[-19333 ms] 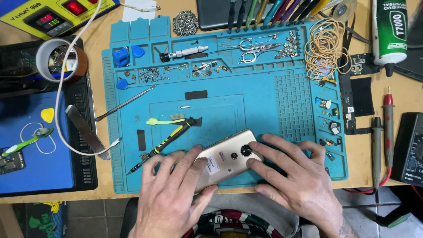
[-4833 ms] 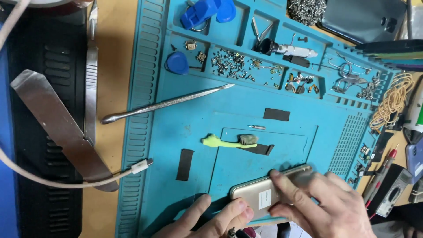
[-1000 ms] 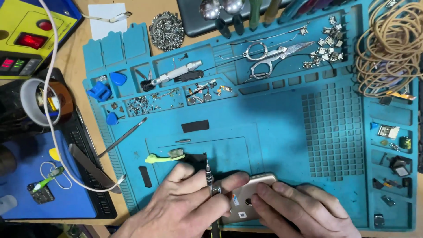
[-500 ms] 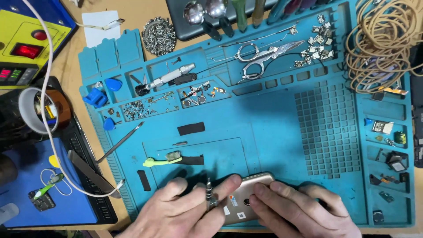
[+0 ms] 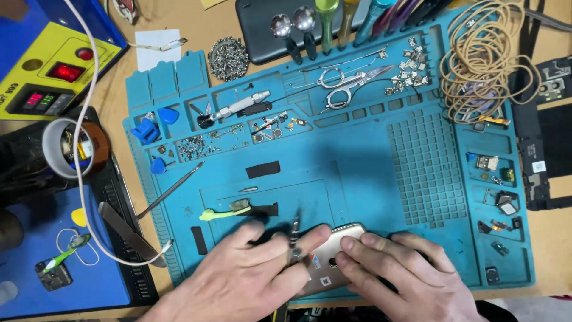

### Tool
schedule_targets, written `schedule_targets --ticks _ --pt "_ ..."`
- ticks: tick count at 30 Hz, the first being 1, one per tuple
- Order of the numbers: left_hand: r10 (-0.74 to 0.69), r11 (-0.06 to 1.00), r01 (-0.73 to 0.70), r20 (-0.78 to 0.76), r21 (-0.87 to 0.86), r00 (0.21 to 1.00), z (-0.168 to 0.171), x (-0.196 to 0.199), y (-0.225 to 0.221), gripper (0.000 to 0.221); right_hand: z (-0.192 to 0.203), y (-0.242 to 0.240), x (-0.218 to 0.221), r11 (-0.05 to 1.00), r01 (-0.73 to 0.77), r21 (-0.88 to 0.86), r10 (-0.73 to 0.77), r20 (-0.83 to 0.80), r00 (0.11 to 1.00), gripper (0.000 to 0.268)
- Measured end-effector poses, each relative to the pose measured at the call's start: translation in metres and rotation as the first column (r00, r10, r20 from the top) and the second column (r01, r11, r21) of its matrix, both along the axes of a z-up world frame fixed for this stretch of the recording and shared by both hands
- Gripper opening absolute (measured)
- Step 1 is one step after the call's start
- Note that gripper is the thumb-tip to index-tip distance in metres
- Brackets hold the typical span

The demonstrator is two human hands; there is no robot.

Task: The person is finishing a phone repair by aligning the back cover and securing it with several rubber bands to allow the adhesive to set.

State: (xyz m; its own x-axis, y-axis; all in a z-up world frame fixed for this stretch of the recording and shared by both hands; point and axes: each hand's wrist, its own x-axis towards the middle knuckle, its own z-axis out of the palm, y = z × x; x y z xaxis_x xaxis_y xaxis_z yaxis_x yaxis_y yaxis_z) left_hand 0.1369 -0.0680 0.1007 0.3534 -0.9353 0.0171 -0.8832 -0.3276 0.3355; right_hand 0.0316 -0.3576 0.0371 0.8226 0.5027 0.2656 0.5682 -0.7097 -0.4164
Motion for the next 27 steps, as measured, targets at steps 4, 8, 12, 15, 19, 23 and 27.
schedule_targets --ticks 4,8,12,15,19,23,27 --pt "-0.007 0.991 0.028 0.157 -0.133 0.988 -0.006 0.015 -0.027 0.025 0.005 0.003 -0.005 0.999 0.029 -0.044 -0.031 -0.065 0.997 0.042" --pt "-0.085 0.996 0.086 0.082 -0.004 0.993 0.002 0.013 -0.004 0.026 -0.001 -0.001 -0.003 1.000 0.000 -0.009 0.000 -0.044 0.999 0.041" --pt "-0.107 0.993 0.107 -0.016 0.057 0.994 0.000 0.012 0.000 0.024 -0.005 -0.003 0.001 0.999 -0.032 0.027 0.031 0.033 0.999 0.033" --pt "-0.077 0.989 0.095 0.163 -0.110 0.984 -0.008 0.028 -0.029 0.026 0.000 -0.001 0.002 0.999 -0.030 0.027 0.029 0.017 0.999 0.032" --pt "-0.100 0.995 0.100 0.050 0.010 0.994 0.003 0.016 -0.006 0.022 -0.002 0.000 0.000 0.999 -0.002 0.051 0.001 0.025 1.000 0.027" --pt "-0.073 0.988 0.056 0.121 0.145 0.990 0.014 -0.008 0.034 0.039 0.014 0.001 0.002 0.999 0.017 0.042 -0.013 -0.107 0.994 0.045" --pt "0.073 0.987 -0.096 0.179 0.128 0.981 0.025 -0.035 0.062 0.025 0.020 0.008 0.008 0.997 0.037 0.065 -0.035 -0.028 0.999 0.036"
